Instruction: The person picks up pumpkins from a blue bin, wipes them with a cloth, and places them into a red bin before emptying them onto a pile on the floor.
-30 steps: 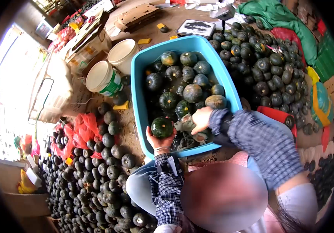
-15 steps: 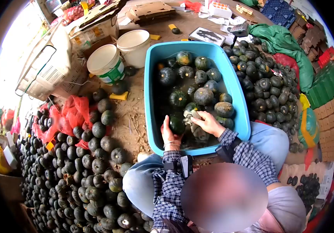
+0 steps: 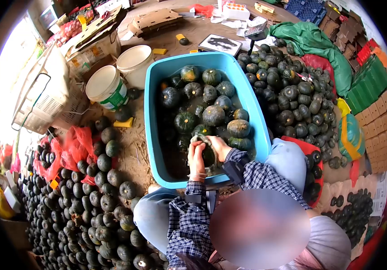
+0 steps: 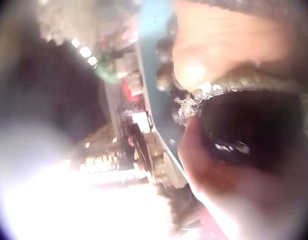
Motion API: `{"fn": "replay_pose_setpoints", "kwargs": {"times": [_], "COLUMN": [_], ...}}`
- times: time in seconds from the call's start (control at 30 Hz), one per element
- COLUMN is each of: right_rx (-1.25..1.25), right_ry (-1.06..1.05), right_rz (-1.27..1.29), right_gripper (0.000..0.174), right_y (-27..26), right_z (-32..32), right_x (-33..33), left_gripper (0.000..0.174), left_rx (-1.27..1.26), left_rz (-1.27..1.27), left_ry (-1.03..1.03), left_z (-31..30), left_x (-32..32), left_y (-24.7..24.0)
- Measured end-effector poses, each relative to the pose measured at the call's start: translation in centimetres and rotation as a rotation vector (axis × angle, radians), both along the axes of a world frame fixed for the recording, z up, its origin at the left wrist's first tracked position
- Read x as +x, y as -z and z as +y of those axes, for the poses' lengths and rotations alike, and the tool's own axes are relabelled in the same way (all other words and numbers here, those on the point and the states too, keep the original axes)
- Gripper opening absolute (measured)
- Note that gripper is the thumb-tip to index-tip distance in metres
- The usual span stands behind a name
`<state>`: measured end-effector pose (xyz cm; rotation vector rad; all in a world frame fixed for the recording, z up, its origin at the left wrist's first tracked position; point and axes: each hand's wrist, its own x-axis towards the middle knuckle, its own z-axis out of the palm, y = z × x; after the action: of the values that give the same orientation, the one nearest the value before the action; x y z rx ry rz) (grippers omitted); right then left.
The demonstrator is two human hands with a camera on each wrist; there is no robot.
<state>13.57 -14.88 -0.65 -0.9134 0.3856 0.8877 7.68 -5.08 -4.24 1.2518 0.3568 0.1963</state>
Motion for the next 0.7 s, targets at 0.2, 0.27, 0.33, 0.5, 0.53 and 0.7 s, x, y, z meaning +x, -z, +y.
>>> {"fn": "replay_pose_setpoints", "kwargs": {"times": [0.2, 0.27, 0.33, 0.5, 0.53, 0.7], "right_rx": [-0.034, -0.503, -0.731, 0.055, 0.333, 0.554], "right_ry": [0.231, 0.202, 0.27, 0.439, 0.442, 0.356], "right_rz": [-0.312, -0.939, -1.15, -0.368, -0.078, 0.082], "right_gripper": [0.029, 0.031, 0.033, 0.026, 0.028, 0.035], "right_y": [0.8, 1.4, 2.7, 1.3, 1.1, -0.8], "right_z": [1.5, 2.0, 2.0, -0.3, -1.1, -3.1], "right_x": [-3.5, -5.2, -6.1, -3.6, -2.9, -2.5], "left_gripper": [0.022, 0.027, 0.03, 0.024, 0.024, 0.035], "left_rx": [0.072, -0.051, -0.066, -0.011, -0.054, -0.665], "left_rz": [0.02, 0.095, 0.143, 0.034, 0.037, -0.048], "left_ry": [-0.343, -0.39, -0.257, -0.105, -0.094, 0.034], "left_z": [-0.8, -0.7, -0.6, -2.7, -3.1, -3.2], "left_x": [1.2, 2.1, 2.1, 1.2, 1.0, 1.7], "left_y": [0.1, 0.9, 1.0, -0.6, -1.1, -1.8]}}
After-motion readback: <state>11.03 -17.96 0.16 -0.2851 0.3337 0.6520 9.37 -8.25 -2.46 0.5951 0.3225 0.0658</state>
